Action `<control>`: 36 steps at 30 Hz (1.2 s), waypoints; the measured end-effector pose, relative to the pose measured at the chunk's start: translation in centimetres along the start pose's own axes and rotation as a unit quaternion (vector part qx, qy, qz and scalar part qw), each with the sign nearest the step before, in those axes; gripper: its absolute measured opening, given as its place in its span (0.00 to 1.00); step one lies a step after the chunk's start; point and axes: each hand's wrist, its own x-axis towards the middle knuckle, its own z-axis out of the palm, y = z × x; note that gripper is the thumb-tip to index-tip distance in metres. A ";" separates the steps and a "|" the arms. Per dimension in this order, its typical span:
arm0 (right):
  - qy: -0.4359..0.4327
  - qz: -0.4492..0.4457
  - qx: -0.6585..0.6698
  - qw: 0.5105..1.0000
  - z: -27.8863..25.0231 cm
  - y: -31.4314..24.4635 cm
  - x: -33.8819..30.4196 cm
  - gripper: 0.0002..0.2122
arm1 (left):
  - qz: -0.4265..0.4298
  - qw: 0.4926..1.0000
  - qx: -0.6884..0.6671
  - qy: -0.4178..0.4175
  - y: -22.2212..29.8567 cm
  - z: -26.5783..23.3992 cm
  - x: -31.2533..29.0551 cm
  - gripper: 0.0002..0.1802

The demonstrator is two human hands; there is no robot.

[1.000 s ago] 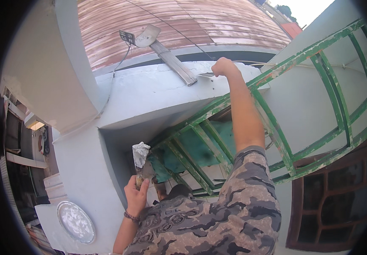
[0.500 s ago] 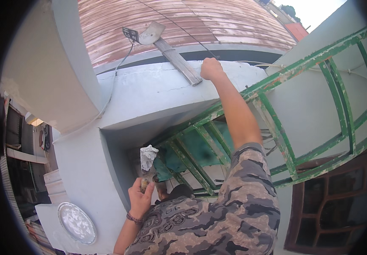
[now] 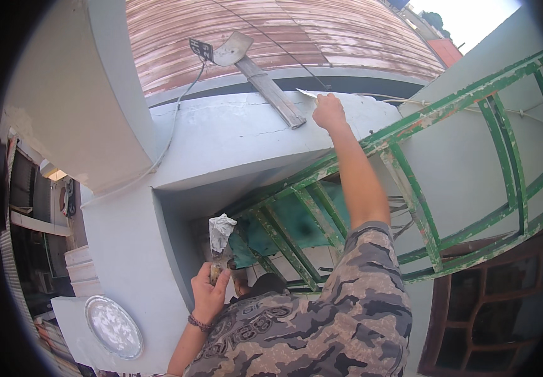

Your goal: The person uses two putty knives to scoop white plaster from a metal tray and applies it to a white wall and ceiling area. They repeatedly transfer plaster between the knives and spread it on the surface while standing on a tiled balcony.

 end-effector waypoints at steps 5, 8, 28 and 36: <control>0.025 -0.017 0.012 0.999 1.3 -0.2 -2.4 0.19 | -0.001 1.000 0.004 -0.007 -0.1 0.1 0.0 0.12; 0.003 -0.031 0.000 1.000 3.5 0.7 -3.1 0.24 | -0.032 0.999 -0.038 -0.003 1.1 0.2 -0.2 0.12; -0.087 -0.065 -0.095 0.990 -7.3 1.4 2.3 0.15 | 0.019 1.000 0.024 0.000 -0.7 0.3 -0.3 0.12; -0.111 0.073 -0.058 0.989 -4.7 0.5 8.6 0.16 | 0.002 0.999 0.035 -0.011 0.5 0.2 -0.2 0.12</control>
